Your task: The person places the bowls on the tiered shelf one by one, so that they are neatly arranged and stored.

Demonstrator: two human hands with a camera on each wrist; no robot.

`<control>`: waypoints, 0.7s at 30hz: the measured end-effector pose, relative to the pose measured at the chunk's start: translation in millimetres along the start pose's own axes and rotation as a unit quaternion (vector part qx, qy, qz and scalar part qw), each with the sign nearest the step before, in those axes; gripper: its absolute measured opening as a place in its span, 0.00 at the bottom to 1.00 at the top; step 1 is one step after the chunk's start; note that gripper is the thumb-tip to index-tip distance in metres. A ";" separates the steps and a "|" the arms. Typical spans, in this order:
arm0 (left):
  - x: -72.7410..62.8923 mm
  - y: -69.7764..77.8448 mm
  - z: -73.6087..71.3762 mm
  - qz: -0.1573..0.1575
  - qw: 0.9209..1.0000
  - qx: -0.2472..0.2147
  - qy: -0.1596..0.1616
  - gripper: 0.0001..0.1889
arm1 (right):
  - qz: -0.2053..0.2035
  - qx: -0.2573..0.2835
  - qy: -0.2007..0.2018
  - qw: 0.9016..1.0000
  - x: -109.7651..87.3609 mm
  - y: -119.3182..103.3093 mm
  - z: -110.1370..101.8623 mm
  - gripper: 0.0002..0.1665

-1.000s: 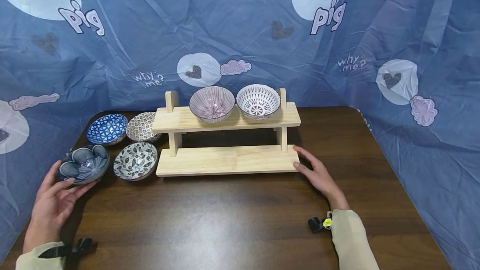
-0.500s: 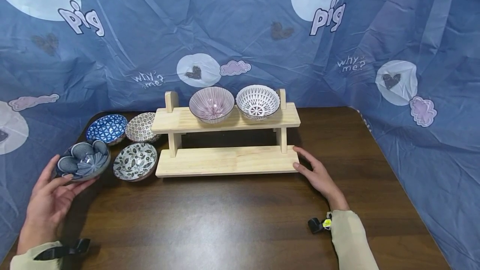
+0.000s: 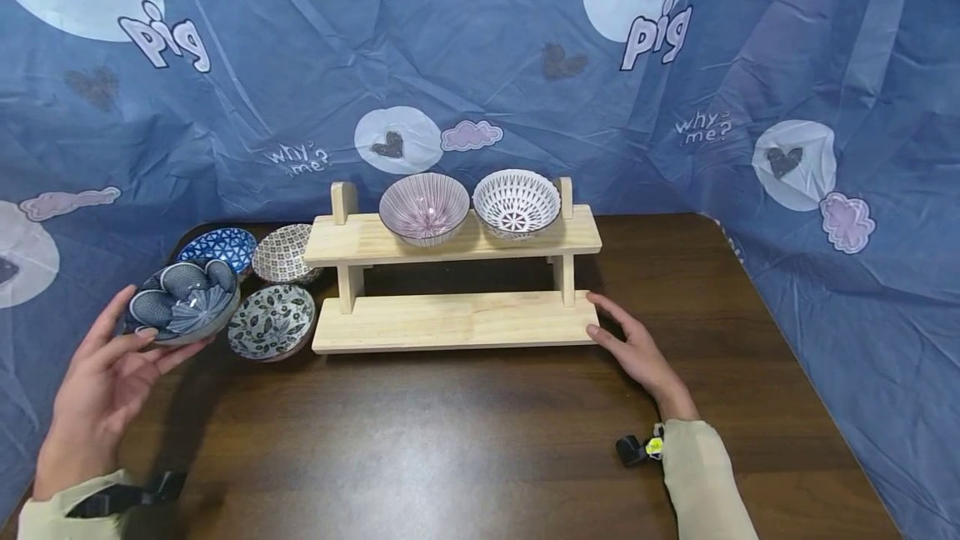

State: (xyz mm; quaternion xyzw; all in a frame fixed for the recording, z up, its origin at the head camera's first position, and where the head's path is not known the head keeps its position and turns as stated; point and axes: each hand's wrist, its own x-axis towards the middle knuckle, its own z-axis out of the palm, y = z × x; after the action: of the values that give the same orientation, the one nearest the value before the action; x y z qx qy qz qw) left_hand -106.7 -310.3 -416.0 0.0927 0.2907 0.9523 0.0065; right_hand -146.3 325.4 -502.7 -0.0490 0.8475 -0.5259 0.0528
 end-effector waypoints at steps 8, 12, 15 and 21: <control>8.5 -7.7 23.8 -0.011 1.000 0.008 -0.018 0.33 | 0.002 -0.002 0.001 1.000 -0.4 0.4 0.3 0.35; 13.2 -10.8 32.3 -0.015 0.999 0.025 -0.020 0.33 | 0.002 -0.002 0.003 1.000 -0.2 0.7 0.4 0.35; 15.3 -12.6 37.5 -0.019 0.999 0.039 -0.017 0.33 | 0.001 0.001 0.002 1.000 0.1 0.8 0.5 0.35; 20.1 -16.3 46.7 -0.030 0.997 0.071 -0.009 0.34 | -0.006 0.003 0.003 1.000 0.4 1.4 0.1 0.35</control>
State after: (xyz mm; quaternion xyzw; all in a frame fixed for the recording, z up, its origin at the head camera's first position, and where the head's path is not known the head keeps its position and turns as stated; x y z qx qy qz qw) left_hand -118.7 -269.7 -383.5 0.0931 0.3603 0.9277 0.0313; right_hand -146.7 325.8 -504.0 -0.0528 0.8459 -0.5286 0.0473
